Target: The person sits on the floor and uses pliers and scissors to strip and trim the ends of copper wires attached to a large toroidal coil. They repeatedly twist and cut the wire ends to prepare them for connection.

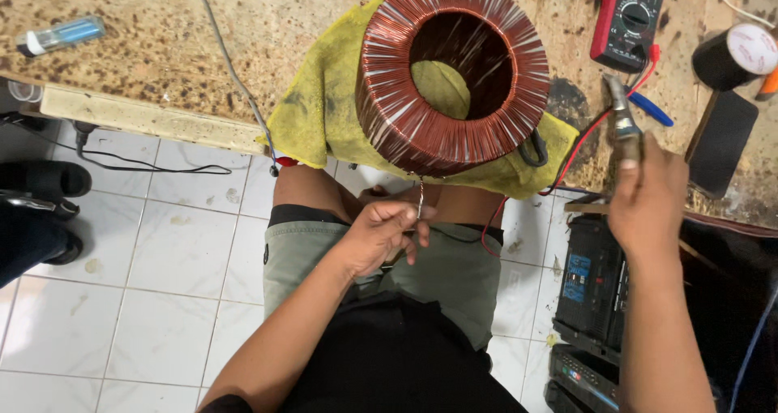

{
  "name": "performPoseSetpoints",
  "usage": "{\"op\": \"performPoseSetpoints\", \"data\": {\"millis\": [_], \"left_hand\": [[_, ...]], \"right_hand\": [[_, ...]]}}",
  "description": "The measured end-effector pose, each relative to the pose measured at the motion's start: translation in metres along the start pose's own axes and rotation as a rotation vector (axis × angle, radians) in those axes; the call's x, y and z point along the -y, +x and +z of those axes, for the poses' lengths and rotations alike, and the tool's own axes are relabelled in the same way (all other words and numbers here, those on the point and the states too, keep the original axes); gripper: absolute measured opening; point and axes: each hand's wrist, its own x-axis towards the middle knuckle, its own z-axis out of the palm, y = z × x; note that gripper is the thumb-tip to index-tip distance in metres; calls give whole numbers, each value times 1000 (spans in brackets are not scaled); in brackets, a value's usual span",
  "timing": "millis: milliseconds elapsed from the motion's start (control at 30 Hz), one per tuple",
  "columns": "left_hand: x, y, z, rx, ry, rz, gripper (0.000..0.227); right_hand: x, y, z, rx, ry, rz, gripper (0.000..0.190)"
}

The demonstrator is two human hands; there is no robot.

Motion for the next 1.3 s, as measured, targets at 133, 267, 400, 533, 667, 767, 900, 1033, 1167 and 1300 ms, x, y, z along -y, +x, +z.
{"op": "performPoseSetpoints", "data": {"millis": [133,267,400,533,667,767,900,1033,1167,1300], "left_hand": [[-24,-5,31,-176,258,112,20],[-22,-7,42,-367,923,471,23],[-14,-23,48,-293,1354,733,18],[13,-40,34,-316,1215,576,26],[9,-33,28,-563,1031,493,32],[-8,-31,35,-531,938,445,22],[-20,-20,43,-343,817,487,30],[-24,-21,51,-282,801,499,18],[-17,-21,47,-303,789,526,19],[-16,-22,46,-311,762,514,30]], "right_hand": [[-3,-12,0,-190,166,52,52],[53,-31,-16,-504,934,414,60],[108,-76,-23,-450,1196,481,57],[161,-115,-4,-8,922,622,42],[195,-127,36,414,823,717,39],[211,-138,59,437,739,585,56],[232,-130,58,385,600,474,62],[233,-131,69,329,596,380,61],[239,-128,73,320,593,326,62],[246,-129,75,320,550,366,62]]}}
